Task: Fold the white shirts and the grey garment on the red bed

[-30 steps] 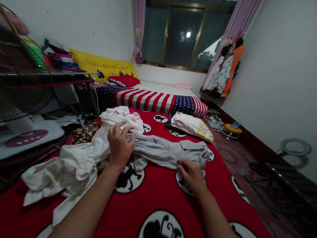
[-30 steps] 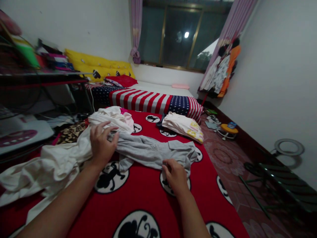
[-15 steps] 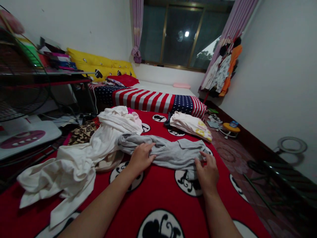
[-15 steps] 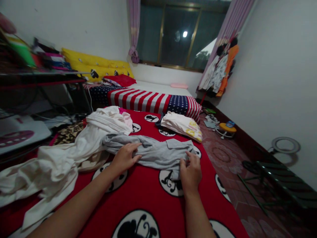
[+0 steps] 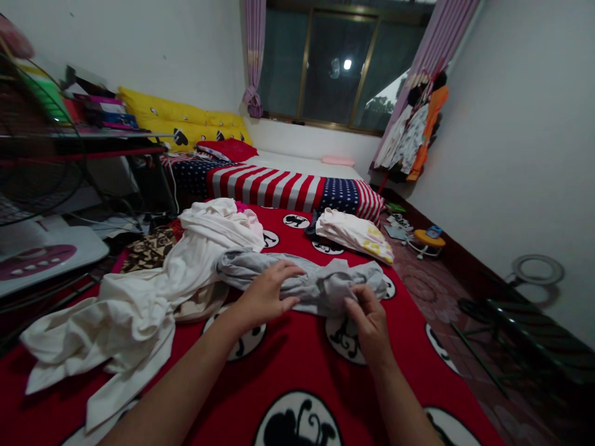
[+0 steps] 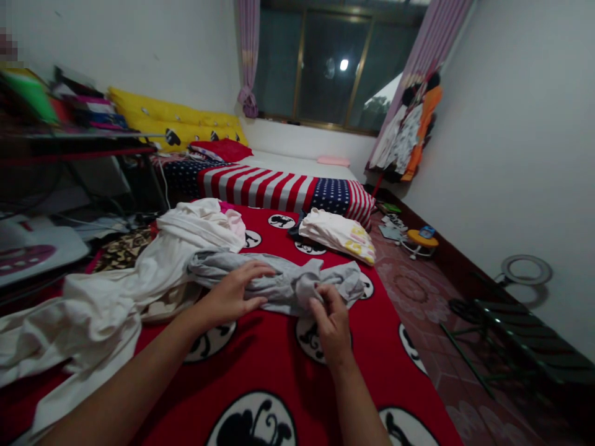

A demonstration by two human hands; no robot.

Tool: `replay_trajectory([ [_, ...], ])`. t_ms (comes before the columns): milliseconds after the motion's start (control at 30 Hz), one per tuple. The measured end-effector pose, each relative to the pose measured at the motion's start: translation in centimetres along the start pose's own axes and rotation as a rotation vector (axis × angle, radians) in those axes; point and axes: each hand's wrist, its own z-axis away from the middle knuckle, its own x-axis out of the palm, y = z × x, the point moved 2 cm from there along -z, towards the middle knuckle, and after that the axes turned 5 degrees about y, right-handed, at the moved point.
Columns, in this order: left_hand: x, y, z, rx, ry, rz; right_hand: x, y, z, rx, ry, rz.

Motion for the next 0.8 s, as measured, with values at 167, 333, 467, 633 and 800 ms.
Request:
replay_trajectory([
  [167, 0.8, 1.7, 0.4, 0.203, -0.157, 0.027, 3.7, -2.7, 2.3, -0.010, -0.415, -0.071],
  [333, -0.3, 0.7, 0.1, 0.100, -0.172, 0.095, 2.9, -2.2, 1.9, -0.051, -0.404, 0.039],
  [467, -4.3, 0.3, -0.3, -0.068, 0.149, 0.229, 0.9, 0.8, 0.2, -0.239, -0.261, 0.352],
  [633, -8.9, -1.8, 0.3, -0.133, 0.830, 0.337, -1.5, 5.2, -1.3, -0.209, 0.026, 0.513],
  [800, -9.8, -4.0, 0.8, -0.190, 1.087, 0.259, -3.2, 2.2, -0.9, -0.147, 0.431, 0.347],
])
